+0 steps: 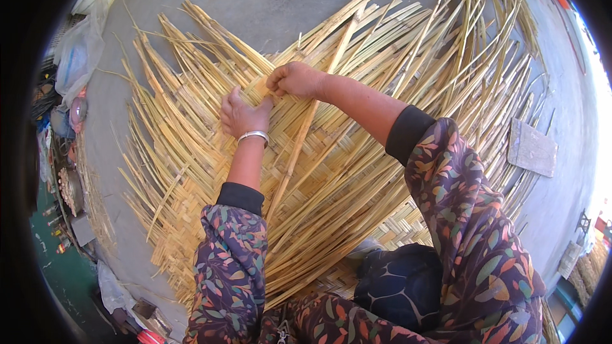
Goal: The person weaves a basket by hand using dried palm leaves. They interlace the leaves in a consistent pattern, gradually building up the structure of the basket.
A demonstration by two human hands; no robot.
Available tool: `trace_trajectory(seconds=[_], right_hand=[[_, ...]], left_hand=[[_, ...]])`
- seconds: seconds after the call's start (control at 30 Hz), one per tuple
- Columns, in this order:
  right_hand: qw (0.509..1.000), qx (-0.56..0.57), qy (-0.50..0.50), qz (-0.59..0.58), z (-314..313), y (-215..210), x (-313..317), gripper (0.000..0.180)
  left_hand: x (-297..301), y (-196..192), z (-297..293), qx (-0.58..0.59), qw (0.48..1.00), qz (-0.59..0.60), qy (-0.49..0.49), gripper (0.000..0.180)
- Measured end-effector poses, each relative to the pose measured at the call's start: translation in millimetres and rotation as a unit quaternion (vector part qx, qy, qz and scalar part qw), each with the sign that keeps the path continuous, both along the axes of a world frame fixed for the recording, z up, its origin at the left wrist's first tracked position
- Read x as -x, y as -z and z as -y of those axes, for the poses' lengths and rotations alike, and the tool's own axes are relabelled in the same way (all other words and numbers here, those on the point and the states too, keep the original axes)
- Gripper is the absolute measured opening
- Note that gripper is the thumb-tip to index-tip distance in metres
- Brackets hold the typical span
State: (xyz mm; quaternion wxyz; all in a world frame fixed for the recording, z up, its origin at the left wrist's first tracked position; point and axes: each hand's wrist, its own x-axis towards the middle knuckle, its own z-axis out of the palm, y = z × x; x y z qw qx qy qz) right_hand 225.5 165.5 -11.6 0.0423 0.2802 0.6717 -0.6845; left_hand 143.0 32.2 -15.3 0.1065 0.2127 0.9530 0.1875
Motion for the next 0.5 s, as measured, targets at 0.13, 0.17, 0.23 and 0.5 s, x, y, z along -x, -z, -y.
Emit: trace_trajectory(seconds=[0.13, 0.17, 0.23, 0.5], right_hand=[[1.0, 0.026, -0.012, -0.002, -2, 4, 3, 0.025], [1.0, 0.016, -0.02, -0.001, 0, 3, 5, 0.025], [1.0, -0.009, -0.028, 0.007, 0, -1, 4, 0.024], [0.974, -0.212, -0.024, 0.073, -3, -18, -8, 0.024]], left_hand=[[-2, -2, -4, 0.0, 1.0, 0.003, -0.014, 0.079], [-1, -4, -3, 0.006, 1.0, 0.003, -0.018, 0.079], [-3, -5, -6, 0.009, 1.0, 0.006, -0.02, 0.077], [11, -2, 12, 0.035, 0.998, 0.023, 0.049, 0.076]])
